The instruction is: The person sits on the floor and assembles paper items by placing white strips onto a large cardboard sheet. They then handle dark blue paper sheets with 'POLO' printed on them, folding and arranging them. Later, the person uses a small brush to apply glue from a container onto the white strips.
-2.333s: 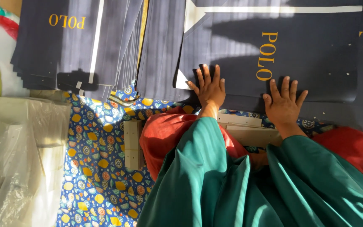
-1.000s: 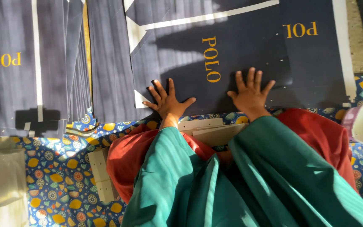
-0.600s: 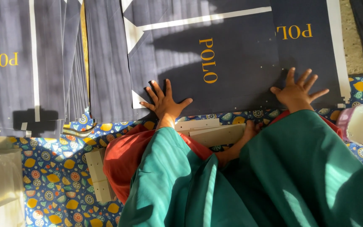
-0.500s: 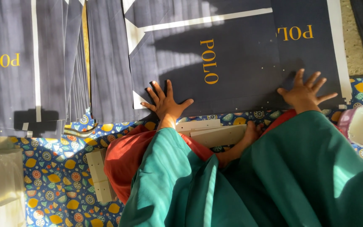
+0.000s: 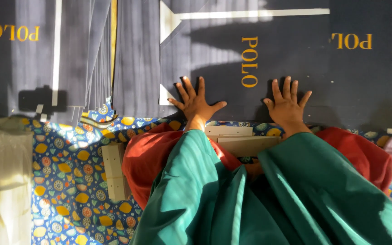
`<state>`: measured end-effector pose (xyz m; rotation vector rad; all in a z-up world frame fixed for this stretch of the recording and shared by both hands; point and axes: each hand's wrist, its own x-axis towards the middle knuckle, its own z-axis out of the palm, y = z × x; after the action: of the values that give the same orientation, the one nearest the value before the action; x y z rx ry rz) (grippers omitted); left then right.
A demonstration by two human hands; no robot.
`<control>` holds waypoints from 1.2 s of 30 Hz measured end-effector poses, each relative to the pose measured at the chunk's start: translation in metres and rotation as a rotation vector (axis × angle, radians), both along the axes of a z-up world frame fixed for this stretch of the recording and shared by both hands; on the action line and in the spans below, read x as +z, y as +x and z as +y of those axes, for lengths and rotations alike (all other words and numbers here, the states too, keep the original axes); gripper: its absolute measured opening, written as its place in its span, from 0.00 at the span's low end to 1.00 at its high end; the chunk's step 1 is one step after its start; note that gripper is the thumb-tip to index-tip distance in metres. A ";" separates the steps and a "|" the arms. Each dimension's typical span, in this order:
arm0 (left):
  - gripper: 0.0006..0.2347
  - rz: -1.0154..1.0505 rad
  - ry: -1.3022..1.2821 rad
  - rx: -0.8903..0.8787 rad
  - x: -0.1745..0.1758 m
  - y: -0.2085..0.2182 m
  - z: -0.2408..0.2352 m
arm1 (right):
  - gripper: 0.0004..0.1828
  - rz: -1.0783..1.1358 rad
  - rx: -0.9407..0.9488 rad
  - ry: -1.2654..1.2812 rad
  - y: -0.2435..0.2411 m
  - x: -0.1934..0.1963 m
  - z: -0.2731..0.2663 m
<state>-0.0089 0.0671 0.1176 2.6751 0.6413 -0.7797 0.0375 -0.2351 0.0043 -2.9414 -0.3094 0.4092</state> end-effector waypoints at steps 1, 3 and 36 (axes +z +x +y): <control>0.49 -0.009 0.000 -0.009 0.004 0.001 0.000 | 0.41 -0.043 -0.011 0.085 -0.004 0.002 0.012; 0.48 -0.016 0.006 -0.004 0.007 0.001 0.003 | 0.40 -0.083 -0.008 0.176 -0.009 0.005 0.036; 0.43 0.106 -0.014 0.238 -0.023 -0.017 0.161 | 0.43 0.003 0.063 0.218 -0.031 0.001 0.148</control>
<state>-0.0258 0.2278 0.0948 2.4967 0.9556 -0.8580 0.0069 -0.0873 0.0053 -2.7235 -0.4187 0.3634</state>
